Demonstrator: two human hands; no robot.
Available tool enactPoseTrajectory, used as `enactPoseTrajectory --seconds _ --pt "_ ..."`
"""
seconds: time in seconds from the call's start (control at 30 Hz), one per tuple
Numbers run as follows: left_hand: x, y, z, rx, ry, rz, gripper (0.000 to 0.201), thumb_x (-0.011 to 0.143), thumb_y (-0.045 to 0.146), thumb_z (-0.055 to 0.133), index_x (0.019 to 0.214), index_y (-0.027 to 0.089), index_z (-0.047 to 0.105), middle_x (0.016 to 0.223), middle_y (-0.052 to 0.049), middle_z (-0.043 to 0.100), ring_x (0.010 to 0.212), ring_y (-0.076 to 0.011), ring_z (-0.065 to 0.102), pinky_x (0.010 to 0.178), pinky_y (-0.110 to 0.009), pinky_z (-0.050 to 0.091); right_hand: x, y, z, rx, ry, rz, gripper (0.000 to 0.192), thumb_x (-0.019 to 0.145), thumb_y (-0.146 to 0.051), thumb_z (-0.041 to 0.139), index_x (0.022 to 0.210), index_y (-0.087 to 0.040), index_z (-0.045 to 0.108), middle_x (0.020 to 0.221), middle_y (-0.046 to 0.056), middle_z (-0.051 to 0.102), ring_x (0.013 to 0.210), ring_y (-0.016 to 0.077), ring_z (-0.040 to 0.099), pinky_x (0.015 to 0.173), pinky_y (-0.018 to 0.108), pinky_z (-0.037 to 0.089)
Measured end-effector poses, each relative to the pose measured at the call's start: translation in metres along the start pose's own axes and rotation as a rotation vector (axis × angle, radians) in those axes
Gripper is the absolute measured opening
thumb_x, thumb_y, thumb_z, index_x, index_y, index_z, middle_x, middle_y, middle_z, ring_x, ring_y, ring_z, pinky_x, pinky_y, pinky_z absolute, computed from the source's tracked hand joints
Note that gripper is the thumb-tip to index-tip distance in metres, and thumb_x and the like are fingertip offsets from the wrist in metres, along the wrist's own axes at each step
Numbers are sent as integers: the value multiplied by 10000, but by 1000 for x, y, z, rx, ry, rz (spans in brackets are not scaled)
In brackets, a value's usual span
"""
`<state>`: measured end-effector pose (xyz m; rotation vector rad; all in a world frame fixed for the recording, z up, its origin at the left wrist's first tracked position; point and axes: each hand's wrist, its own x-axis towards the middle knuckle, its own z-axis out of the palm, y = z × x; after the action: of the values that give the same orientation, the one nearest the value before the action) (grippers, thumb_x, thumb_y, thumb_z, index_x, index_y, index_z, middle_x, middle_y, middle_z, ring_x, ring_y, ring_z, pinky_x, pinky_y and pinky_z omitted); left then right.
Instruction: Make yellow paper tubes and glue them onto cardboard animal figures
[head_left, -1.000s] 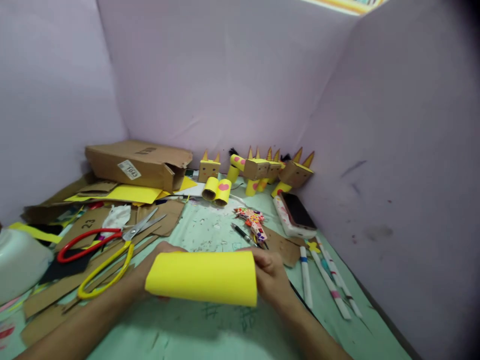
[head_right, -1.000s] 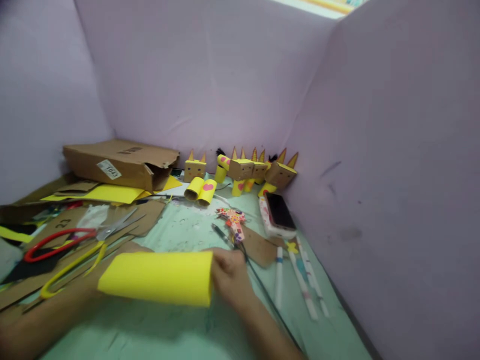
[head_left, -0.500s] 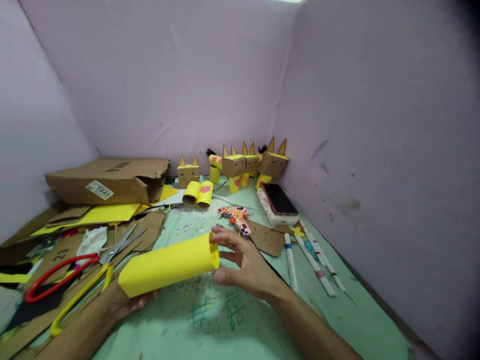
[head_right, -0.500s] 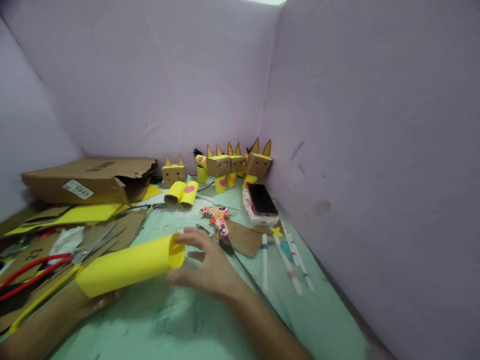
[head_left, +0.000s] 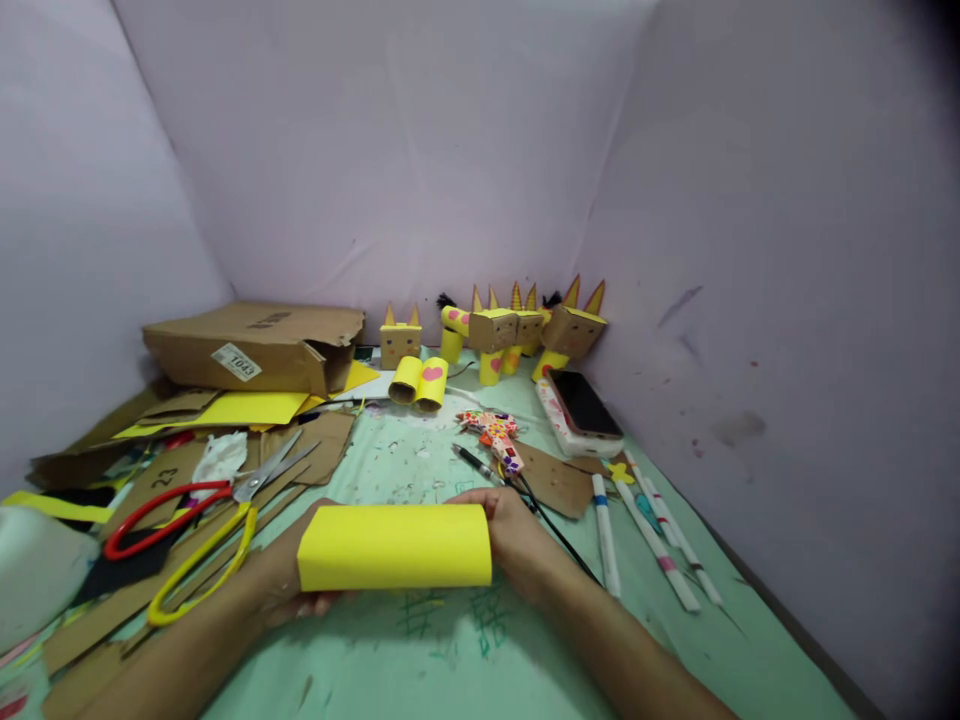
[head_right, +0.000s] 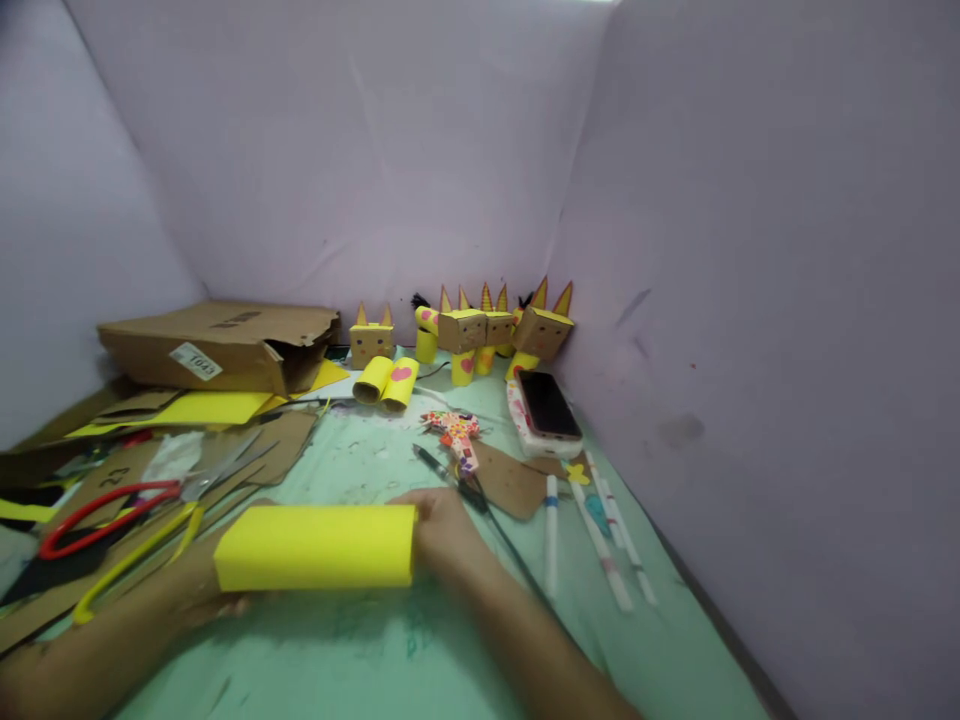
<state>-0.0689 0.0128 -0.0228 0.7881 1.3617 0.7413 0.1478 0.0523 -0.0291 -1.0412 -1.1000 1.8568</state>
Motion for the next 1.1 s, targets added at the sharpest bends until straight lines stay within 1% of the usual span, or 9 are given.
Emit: enactPoseTrajectory --seconds 0.1,0.27,0.4,0.53,0.73,0.83,0.93,1.03,1.1 --pt "-6 5 6 77 35 3 217 489 379 529 564 176 554 302 0 552 205 -65 371 236 -125 159 2 7 0 -5 17 22 212 493 -218 767 666 -112 704 523 19 659 467 122 585 498 219 429" --pt "-8 5 8 149 -7 42 166 508 305 528 505 145 572 307 1 537 225 -53 376 243 -120 175 3 15 0 -13 -8 10 166 536 -233 743 598 -84 701 457 24 628 377 89 514 413 190 364" --pt "-5 4 9 8 13 109 171 554 287 564 596 124 600 348 -4 567 248 -63 419 253 -118 219 4 19 -1 8 40 -69 150 548 -227 733 585 -86 699 479 26 638 415 101 544 410 184 360" --pt "3 9 4 -156 12 172 176 658 301 573 652 126 587 416 -13 600 264 -60 431 259 -122 240 3 15 1 59 118 -108 151 517 -222 741 589 -98 694 493 31 647 441 133 576 418 205 408" --pt "15 13 -7 -363 1 169 290 829 292 451 795 74 639 502 -68 627 300 -91 475 272 -163 299 3 4 1 200 284 -151 218 530 -305 728 688 -169 663 530 -8 655 456 122 582 412 193 444" --pt "17 11 -6 -381 17 146 351 875 293 389 780 71 644 488 -67 615 301 -100 484 272 -169 303 5 3 -2 330 346 -90 248 537 -304 745 737 -200 642 558 -20 661 479 118 594 423 186 460" --pt "17 8 -3 -366 22 149 355 875 317 400 763 82 641 487 -61 614 303 -106 492 266 -171 299 5 1 -4 416 368 -12 250 520 -265 769 713 -198 625 542 -15 651 468 113 585 407 175 455" --pt "16 7 0 -350 33 170 309 842 323 468 760 81 642 493 -60 620 309 -100 495 276 -166 309 3 0 -2 412 356 -22 257 535 -282 769 738 -208 629 545 -23 643 467 106 573 401 166 444" --pt "14 7 1 -335 24 197 279 809 332 522 766 84 640 507 -57 627 318 -93 497 286 -160 314 1 1 1 390 355 -73 271 524 -293 773 744 -217 636 557 -31 643 475 102 565 413 169 444"
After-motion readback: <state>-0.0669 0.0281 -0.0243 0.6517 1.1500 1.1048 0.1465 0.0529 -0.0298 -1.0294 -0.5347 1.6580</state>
